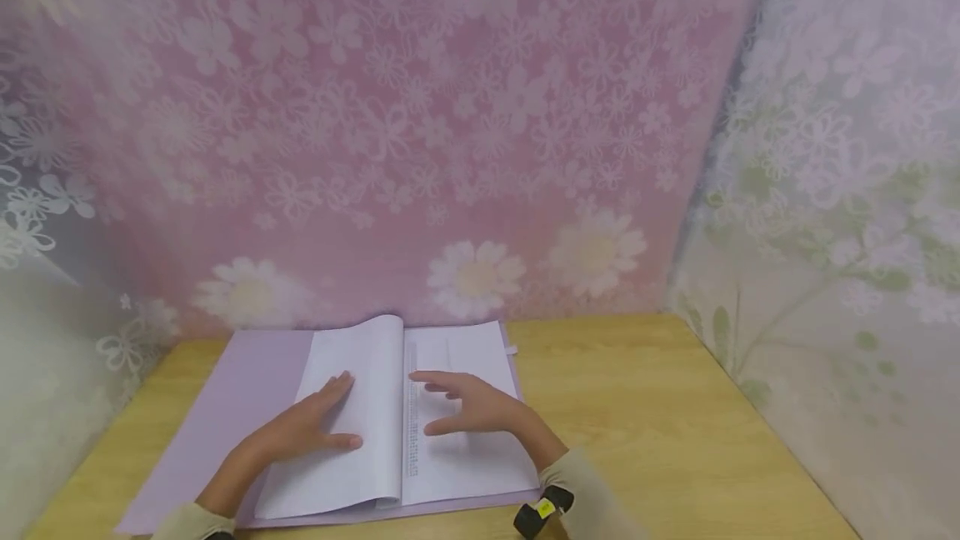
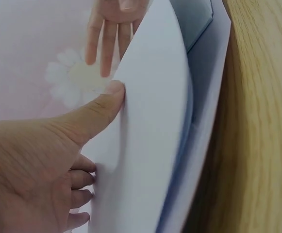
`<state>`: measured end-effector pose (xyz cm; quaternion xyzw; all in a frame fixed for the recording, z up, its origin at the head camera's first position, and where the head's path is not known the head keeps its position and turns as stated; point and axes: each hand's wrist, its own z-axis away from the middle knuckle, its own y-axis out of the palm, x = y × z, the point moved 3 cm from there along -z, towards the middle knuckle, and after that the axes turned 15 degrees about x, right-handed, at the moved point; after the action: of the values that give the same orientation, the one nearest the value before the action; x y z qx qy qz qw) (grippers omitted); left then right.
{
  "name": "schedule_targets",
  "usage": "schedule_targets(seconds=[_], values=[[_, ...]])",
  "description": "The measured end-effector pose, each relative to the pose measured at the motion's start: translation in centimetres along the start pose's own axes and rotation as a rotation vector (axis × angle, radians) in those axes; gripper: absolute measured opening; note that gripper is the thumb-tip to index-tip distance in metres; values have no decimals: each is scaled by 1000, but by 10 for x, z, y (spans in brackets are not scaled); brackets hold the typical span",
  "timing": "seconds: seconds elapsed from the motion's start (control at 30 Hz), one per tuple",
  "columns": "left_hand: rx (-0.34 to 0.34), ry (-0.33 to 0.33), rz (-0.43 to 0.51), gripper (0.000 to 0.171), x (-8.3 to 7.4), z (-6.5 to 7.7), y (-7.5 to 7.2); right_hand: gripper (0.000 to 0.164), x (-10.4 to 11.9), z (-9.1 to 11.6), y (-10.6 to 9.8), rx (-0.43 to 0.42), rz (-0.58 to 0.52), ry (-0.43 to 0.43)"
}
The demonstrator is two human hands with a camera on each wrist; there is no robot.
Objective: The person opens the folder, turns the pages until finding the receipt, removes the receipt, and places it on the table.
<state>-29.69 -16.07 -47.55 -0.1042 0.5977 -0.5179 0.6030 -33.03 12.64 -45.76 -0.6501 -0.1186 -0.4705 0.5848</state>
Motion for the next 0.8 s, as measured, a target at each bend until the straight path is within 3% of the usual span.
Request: schedule_targets(seconds=[0.17,0.37,0.63,0.8], values=[[31,-16,2,110,4,1,3,72,-12,15,-20,-163,7,36],[36,-24,11,109,5,1,10,71,-32,32,-40,-309,37,152],[25,-42,-41,108,5,-1,12,74,-61,39,-47,-376,-18,312],[22,-37,-52,108,5,-1,12,76,-75,39,-44,-391,10,378]])
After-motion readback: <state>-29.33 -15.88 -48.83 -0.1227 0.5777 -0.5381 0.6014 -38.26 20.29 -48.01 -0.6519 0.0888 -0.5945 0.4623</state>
